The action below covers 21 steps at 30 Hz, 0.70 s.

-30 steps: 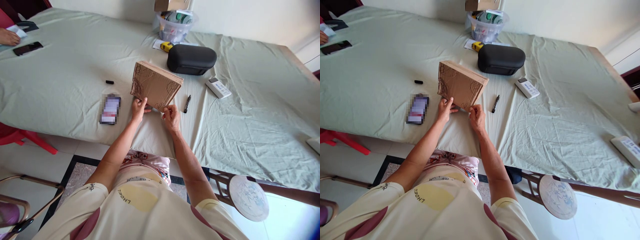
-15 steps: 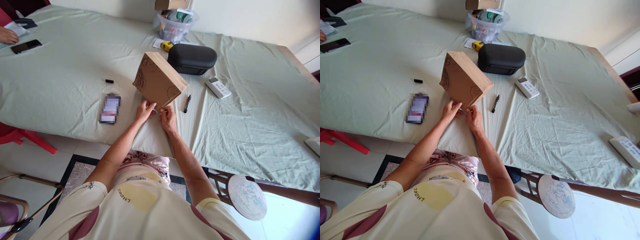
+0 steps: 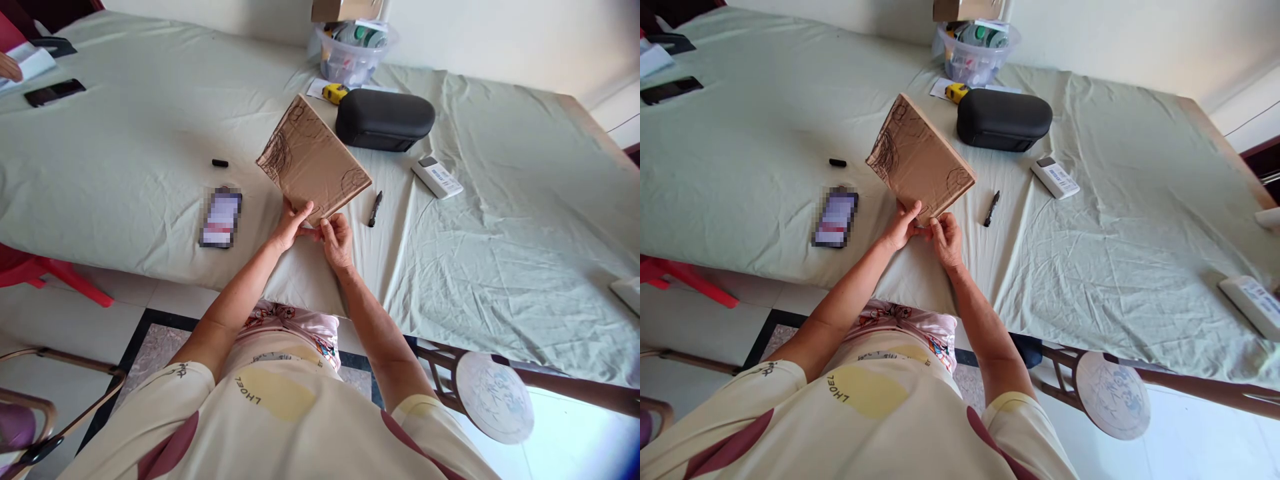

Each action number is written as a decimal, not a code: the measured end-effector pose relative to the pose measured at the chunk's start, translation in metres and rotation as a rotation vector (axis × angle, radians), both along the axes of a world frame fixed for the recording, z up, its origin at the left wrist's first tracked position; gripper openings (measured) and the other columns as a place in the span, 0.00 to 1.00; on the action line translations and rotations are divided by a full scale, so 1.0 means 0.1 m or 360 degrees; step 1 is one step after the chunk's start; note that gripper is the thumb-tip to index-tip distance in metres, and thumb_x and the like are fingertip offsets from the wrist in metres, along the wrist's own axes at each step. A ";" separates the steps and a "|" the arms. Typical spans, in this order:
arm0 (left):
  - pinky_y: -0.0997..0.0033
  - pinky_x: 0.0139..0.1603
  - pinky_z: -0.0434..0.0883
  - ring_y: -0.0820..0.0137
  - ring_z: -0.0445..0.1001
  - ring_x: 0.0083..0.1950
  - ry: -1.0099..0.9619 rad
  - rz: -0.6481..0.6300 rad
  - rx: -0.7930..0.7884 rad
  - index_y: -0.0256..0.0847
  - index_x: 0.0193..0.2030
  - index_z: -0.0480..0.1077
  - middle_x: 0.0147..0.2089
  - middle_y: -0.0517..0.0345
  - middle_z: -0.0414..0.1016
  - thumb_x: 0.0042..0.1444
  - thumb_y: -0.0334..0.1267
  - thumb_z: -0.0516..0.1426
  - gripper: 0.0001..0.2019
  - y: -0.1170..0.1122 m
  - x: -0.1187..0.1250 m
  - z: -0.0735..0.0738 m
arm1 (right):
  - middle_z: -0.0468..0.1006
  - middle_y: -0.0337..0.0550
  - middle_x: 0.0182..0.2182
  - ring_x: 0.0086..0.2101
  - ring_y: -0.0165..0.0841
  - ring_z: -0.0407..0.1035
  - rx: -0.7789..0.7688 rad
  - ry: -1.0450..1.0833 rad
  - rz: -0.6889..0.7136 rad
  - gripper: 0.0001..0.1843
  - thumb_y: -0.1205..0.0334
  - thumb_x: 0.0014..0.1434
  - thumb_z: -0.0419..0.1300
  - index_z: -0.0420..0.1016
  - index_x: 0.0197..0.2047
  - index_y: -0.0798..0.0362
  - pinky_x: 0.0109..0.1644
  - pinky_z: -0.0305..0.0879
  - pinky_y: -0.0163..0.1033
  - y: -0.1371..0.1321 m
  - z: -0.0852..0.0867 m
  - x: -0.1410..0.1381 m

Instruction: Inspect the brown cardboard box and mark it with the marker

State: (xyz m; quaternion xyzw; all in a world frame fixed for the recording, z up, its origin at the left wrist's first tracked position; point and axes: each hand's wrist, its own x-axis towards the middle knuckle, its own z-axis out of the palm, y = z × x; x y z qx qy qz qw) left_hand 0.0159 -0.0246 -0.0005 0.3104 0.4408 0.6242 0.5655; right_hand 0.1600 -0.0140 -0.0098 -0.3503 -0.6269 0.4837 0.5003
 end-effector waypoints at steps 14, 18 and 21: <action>0.64 0.30 0.85 0.56 0.87 0.46 0.0415 0.0091 0.0053 0.56 0.80 0.46 0.74 0.42 0.71 0.48 0.61 0.73 0.59 -0.04 0.00 0.04 | 0.75 0.32 0.26 0.23 0.27 0.68 -0.0135 0.0049 0.0210 0.32 0.23 0.59 0.65 0.65 0.36 0.45 0.29 0.68 0.38 0.01 0.04 0.01; 0.58 0.34 0.86 0.55 0.87 0.44 0.0389 -0.0010 0.0080 0.56 0.80 0.48 0.65 0.46 0.80 0.42 0.64 0.76 0.63 -0.06 -0.01 0.05 | 0.72 0.31 0.24 0.23 0.28 0.68 -0.0148 0.0060 0.0260 0.32 0.24 0.59 0.66 0.66 0.36 0.45 0.31 0.69 0.39 0.02 0.07 0.03; 0.56 0.39 0.87 0.57 0.88 0.44 0.0406 -0.0006 0.0058 0.56 0.80 0.49 0.65 0.47 0.80 0.46 0.62 0.75 0.60 -0.05 -0.01 0.03 | 0.72 0.31 0.23 0.23 0.29 0.68 -0.0173 0.0096 0.0272 0.31 0.24 0.58 0.66 0.66 0.36 0.45 0.31 0.69 0.39 0.01 0.08 0.02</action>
